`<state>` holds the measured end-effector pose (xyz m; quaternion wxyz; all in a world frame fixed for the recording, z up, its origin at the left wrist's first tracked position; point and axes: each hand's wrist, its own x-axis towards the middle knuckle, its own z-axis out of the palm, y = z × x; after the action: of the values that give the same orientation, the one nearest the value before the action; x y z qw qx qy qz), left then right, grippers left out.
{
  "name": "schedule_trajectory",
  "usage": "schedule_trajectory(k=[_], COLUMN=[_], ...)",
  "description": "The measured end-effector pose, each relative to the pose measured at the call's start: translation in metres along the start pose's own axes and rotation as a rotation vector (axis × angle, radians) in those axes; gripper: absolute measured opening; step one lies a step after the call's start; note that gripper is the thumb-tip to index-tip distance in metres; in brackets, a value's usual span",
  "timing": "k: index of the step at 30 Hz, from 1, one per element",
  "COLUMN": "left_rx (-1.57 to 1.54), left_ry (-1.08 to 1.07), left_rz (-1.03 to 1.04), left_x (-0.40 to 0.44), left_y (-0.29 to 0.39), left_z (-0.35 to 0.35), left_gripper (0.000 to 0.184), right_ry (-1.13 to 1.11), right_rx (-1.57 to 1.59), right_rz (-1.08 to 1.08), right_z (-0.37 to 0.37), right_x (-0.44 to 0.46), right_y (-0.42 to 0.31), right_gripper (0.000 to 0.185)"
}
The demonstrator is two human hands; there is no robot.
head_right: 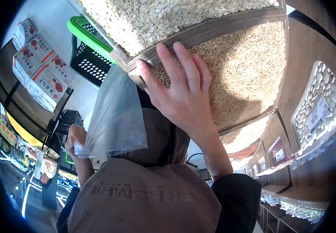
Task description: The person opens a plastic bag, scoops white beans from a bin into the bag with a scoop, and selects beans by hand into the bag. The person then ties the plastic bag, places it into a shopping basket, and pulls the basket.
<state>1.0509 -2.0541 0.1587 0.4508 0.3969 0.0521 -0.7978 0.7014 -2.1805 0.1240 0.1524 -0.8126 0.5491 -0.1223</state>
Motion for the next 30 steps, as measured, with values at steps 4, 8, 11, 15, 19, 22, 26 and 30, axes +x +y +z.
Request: schedule_trajectory(k=[4, 8, 11, 15, 19, 22, 26, 30], left_rx=[0.025, -0.050, -0.070, -0.046, -0.007, -0.023, 0.032, 0.040], left_ry=[0.064, 0.053, 0.046, 0.070, 0.113, 0.066, 0.094, 0.102], left_rz=[0.051, 0.039, 0.025, 0.033, 0.026, 0.005, 0.016, 0.014], left_x=[-0.003, -0.007, -0.008, 0.001, 0.003, 0.006, 0.001, 0.006], left_y=[-0.006, -0.010, -0.014, -0.015, -0.016, -0.017, -0.013, -0.014], left_z=[0.006, 0.000, -0.002, 0.010, 0.012, 0.013, 0.011, 0.007], left_gripper=[0.032, 0.031, 0.029, 0.024, 0.025, 0.025, 0.024, 0.026], right_ry=[-0.018, -0.059, -0.060, 0.042, 0.070, -0.004, 0.029, 0.031], right_rx=[-0.024, -0.037, -0.009, 0.083, 0.117, 0.044, 0.059, 0.195], right_rz=[0.001, -0.010, 0.015, 0.053, 0.092, 0.063, 0.081, 0.056], right_z=[0.000, -0.002, -0.005, 0.006, 0.004, 0.002, -0.002, -0.009], right_x=[0.000, -0.004, -0.003, -0.012, -0.014, -0.004, -0.010, -0.028], right_y=[0.000, 0.001, -0.003, -0.001, -0.003, -0.012, -0.008, 0.000], right_gripper=[0.051, 0.046, 0.046, 0.052, 0.048, 0.044, 0.040, 0.040])
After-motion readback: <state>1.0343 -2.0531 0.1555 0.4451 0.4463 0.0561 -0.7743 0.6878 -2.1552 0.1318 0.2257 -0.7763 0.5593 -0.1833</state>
